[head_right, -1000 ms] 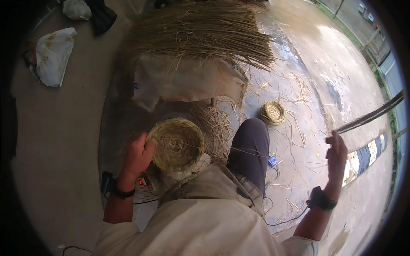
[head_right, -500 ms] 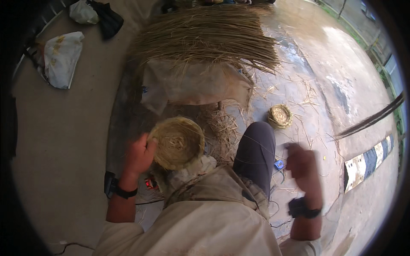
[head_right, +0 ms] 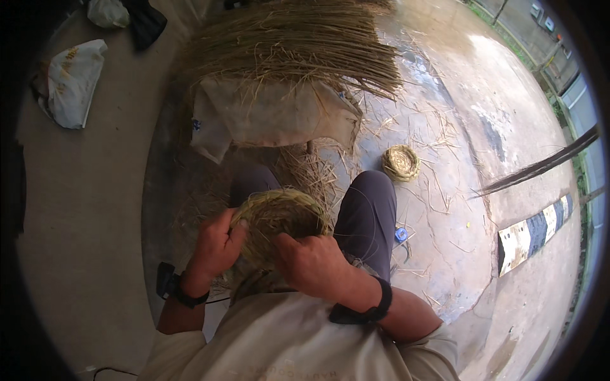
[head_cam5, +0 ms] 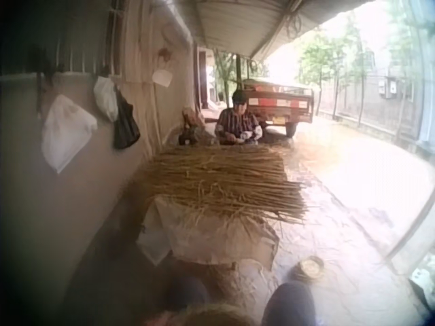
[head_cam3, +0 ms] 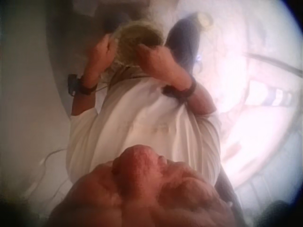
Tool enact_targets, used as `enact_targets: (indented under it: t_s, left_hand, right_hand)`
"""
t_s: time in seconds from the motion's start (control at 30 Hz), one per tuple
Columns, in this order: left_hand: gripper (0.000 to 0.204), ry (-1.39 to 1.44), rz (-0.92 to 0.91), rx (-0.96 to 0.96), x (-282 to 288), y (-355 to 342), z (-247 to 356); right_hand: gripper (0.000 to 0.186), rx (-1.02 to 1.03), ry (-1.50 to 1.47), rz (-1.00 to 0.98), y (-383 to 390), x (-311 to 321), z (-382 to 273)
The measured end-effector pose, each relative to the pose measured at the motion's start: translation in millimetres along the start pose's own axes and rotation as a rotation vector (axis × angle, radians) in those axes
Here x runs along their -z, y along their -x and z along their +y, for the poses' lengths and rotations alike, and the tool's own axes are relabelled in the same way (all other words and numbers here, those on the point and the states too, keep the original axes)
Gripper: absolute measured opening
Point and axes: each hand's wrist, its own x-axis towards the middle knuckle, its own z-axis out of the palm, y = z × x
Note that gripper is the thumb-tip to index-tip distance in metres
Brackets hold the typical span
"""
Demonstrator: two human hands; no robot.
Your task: Weaving a small circular basket from straw coils using a needle and thread.
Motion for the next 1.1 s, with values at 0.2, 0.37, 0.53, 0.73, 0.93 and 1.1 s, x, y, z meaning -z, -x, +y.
enact_targets:
  t_s: [0.2, 0.37, 0.53, 0.73, 0.93, 1.1]
  left_hand:
    - [0.021, -0.121, 0.043, -0.054, -5.8, 1.2, 2.9]
    - [0.024, -0.203, 0.049, -0.090, -23.0, 9.9, 16.8]
    - [0.025, -0.175, 0.107, -0.090, -23.9, 8.2, 8.2]
    - [0.025, -0.355, 0.030, -0.166, -15.7, 0.6, 12.2]
    - [0.022, -0.426, 0.008, -0.360, -4.4, -11.5, 16.4]
    - [0.022, -0.419, -0.133, -0.496, -12.3, -16.8, 28.7]
  right_hand:
    - [0.020, 0.005, 0.023, 0.001, -1.5, -6.3, -0.4]
    - [0.011, 0.040, 0.040, 0.000, -17.3, -12.5, 3.9]
    - [0.009, -0.067, -0.119, -0.033, -14.6, -3.8, 1.6]
    - [0.007, -0.014, -0.248, 0.044, -20.7, -2.4, 6.2]
    - [0.008, 0.027, 0.033, 0.207, -24.0, 37.4, -6.2]
    - [0.013, 0.121, 0.250, 0.077, -56.6, 32.4, 17.4]
